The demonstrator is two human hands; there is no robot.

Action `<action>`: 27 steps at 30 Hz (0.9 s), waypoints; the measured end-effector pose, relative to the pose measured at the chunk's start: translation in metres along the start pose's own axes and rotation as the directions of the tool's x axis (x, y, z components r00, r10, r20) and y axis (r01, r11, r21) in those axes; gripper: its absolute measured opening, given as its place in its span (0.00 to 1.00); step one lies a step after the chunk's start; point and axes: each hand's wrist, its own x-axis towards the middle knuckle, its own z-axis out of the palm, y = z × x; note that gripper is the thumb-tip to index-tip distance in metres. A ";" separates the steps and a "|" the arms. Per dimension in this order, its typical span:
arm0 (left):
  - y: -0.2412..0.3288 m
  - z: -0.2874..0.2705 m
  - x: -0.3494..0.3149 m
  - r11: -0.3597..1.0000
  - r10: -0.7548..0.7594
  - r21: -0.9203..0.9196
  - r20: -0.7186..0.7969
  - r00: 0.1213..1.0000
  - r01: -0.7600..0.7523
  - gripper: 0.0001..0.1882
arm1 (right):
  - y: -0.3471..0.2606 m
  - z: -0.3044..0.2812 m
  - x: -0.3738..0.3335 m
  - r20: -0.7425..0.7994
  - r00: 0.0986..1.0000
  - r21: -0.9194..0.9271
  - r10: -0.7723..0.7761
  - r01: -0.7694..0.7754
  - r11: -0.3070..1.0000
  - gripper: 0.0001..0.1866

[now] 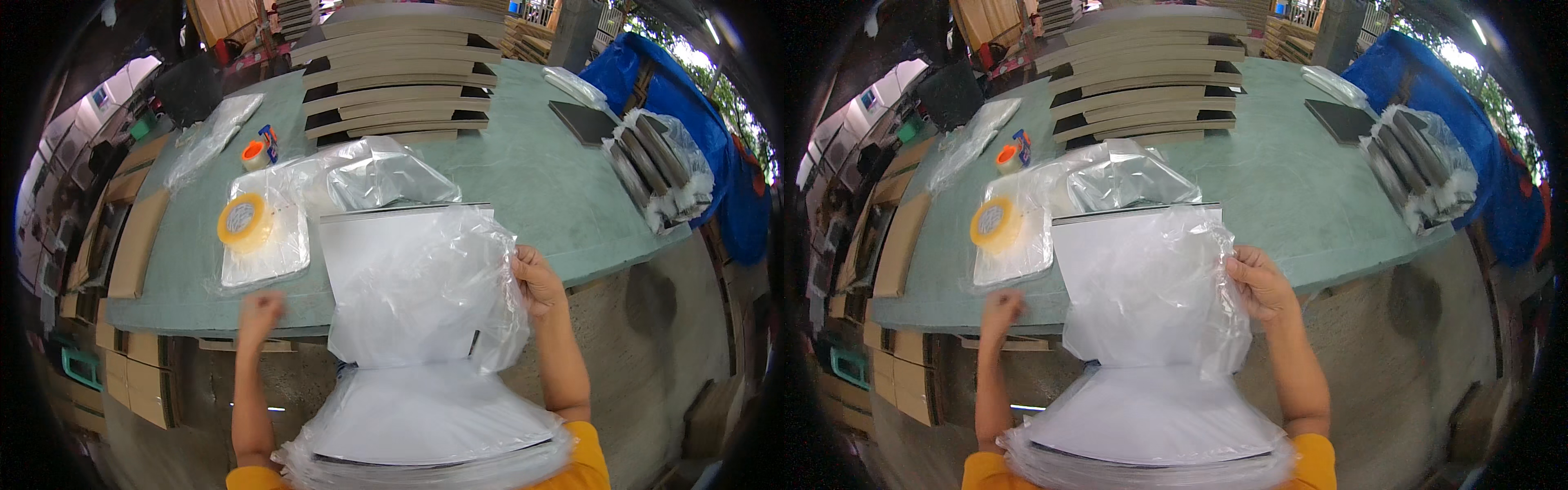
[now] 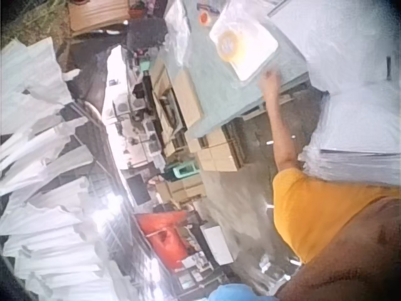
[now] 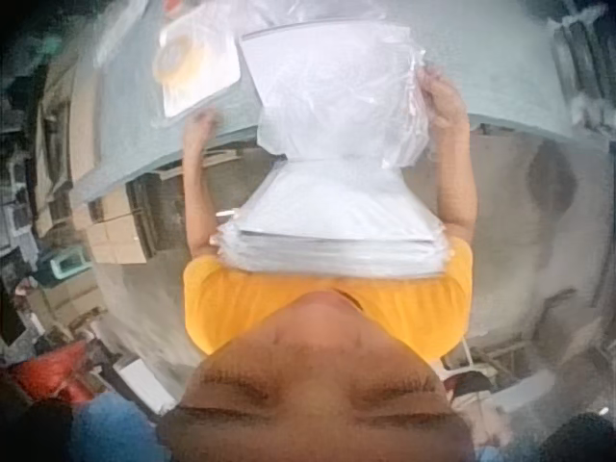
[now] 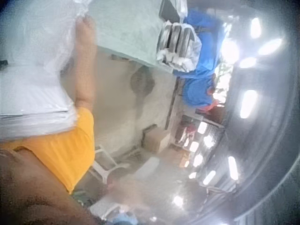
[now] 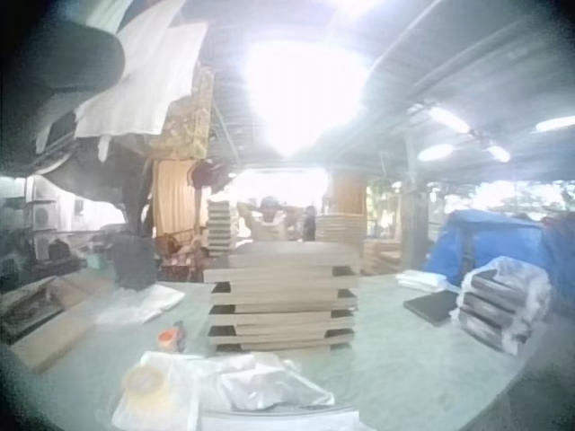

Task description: The person places black folders into plastic bags by hand, sliding each folder into a bag and stacking the packed items on a table.

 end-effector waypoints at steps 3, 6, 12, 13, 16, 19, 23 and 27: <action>0.074 0.001 -0.032 0.939 0.162 -0.272 -0.187 0.969 -0.210 0.10 | 0.012 0.007 0.005 -0.043 0.998 -0.387 0.048 -0.061 0.920 0.15; 0.162 0.082 -0.066 0.800 0.492 -0.433 0.075 0.867 -0.416 0.07 | 0.040 0.038 0.031 0.092 0.993 -0.518 0.068 -0.011 0.855 0.14; 0.033 0.053 -0.020 0.939 0.335 -0.117 0.121 0.934 -0.322 0.06 | 0.010 -0.001 0.017 0.080 0.997 0.224 0.002 -0.020 0.974 0.12; -0.010 0.026 -0.012 0.959 0.101 -0.269 0.021 0.995 -0.091 0.07 | 0.003 -0.007 0.012 0.083 0.996 0.174 0.014 -0.028 0.984 0.12; -0.090 -0.054 0.003 0.974 0.070 -0.111 -0.684 0.726 -0.198 0.03 | -0.002 -0.008 0.005 0.165 0.984 0.018 0.073 -0.077 0.997 0.12; 0.067 -0.024 -0.023 0.798 0.145 -0.328 -0.710 0.690 -0.505 0.02 | 0.019 0.016 0.017 0.257 0.961 -0.104 0.107 -0.083 0.991 0.12; 0.155 0.055 -0.046 0.759 0.644 -0.292 0.197 0.740 -0.582 0.08 | 0.048 0.065 0.033 0.178 0.974 0.052 0.142 -0.153 0.987 0.09; 0.118 0.049 -0.023 0.914 0.405 -0.120 0.210 0.890 -0.388 0.05 | 0.030 0.035 0.024 0.221 0.975 0.230 0.034 -0.086 0.969 0.08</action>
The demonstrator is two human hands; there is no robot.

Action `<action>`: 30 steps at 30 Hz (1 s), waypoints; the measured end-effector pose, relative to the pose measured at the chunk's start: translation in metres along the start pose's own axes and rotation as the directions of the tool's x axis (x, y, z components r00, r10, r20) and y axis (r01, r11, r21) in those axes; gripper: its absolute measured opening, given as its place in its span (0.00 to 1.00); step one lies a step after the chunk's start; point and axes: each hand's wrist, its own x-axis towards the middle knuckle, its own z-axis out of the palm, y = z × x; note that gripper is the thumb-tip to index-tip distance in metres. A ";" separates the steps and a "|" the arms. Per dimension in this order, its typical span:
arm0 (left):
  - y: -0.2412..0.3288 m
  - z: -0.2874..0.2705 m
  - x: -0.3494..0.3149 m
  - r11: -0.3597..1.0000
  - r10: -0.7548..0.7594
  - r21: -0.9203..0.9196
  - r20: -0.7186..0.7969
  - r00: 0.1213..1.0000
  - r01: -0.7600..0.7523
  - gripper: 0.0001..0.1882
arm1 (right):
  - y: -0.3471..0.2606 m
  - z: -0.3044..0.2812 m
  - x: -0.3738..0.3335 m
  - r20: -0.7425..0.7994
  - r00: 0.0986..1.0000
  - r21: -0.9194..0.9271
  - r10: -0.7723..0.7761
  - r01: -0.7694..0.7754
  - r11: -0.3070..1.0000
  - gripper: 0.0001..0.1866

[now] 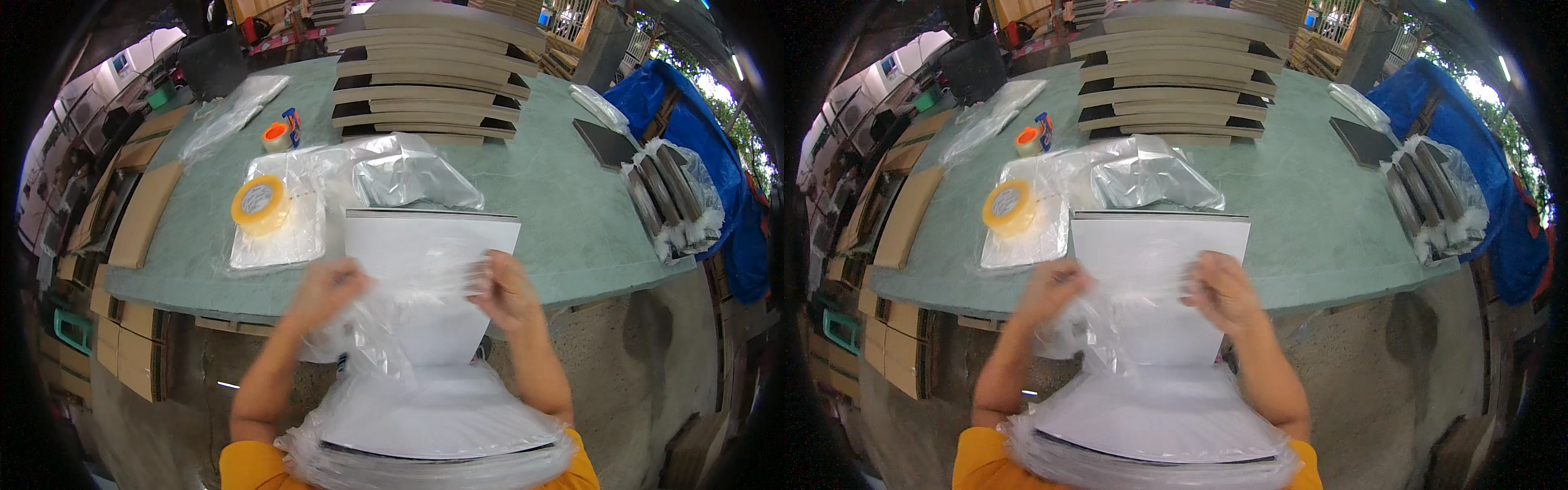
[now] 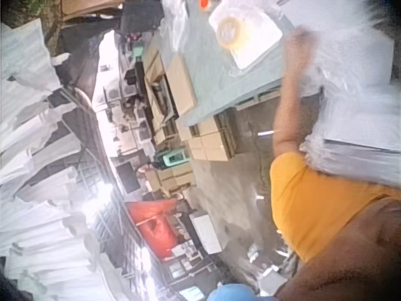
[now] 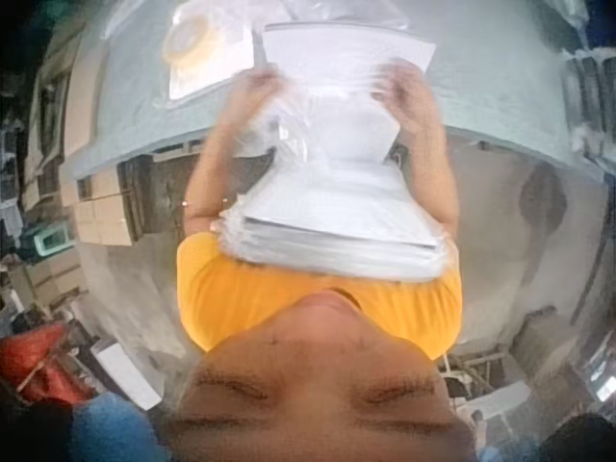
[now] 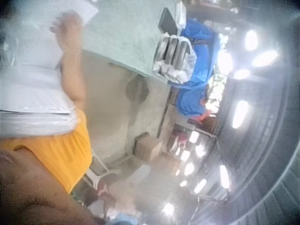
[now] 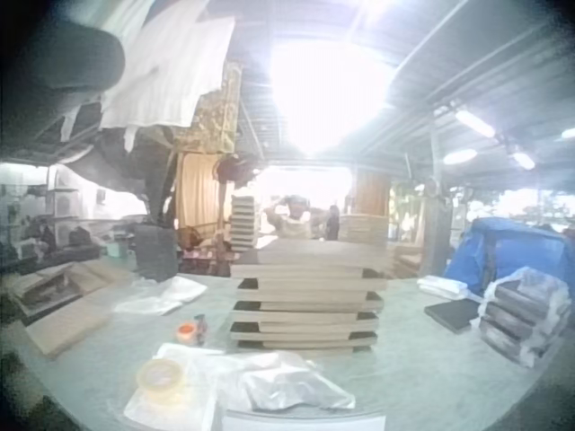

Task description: The person places black folders into plastic bags by hand, sliding each folder into a bag and stacking the packed items on a table.

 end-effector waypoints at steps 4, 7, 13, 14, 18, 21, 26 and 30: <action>-0.004 -0.052 0.000 0.965 0.217 0.253 -0.599 0.770 -0.075 0.10 | -0.008 0.008 -0.014 0.018 1.000 -0.421 -0.007 0.014 0.907 0.06; 0.042 0.024 -0.021 0.914 0.402 0.130 -0.143 0.904 -0.385 0.15 | -0.016 0.037 -0.005 0.221 0.917 -0.630 -0.333 0.395 0.669 0.14; 0.083 0.033 -0.009 0.861 0.214 -0.493 0.132 0.968 -0.123 0.10 | -0.023 0.044 -0.020 0.139 0.948 -0.706 -0.285 0.296 0.643 0.25; 0.077 0.029 -0.007 0.942 0.258 -0.272 0.204 0.944 -0.199 0.08 | -0.022 0.025 -0.019 0.041 0.984 -0.501 -0.174 0.171 0.849 0.23; 0.058 0.031 0.014 0.801 0.127 -0.592 0.312 0.942 0.088 0.12 | 0.001 0.028 -0.025 0.174 0.983 -0.574 0.058 0.053 0.817 0.17; 0.079 0.004 0.004 0.747 0.206 -0.644 0.462 0.863 0.166 0.14 | 0.005 0.020 -0.027 0.562 0.728 -0.723 0.392 0.202 0.661 0.16; 0.044 -0.015 0.007 0.936 0.294 -0.351 0.724 0.624 -0.034 0.08 | -0.027 0.022 -0.018 0.427 0.383 -0.901 0.819 0.258 0.349 0.12; 0.098 -0.023 -0.001 0.873 0.486 -0.462 0.850 0.204 -0.156 0.05 | -0.022 -0.003 -0.039 0.135 0.746 -0.819 0.652 0.454 -0.350 0.10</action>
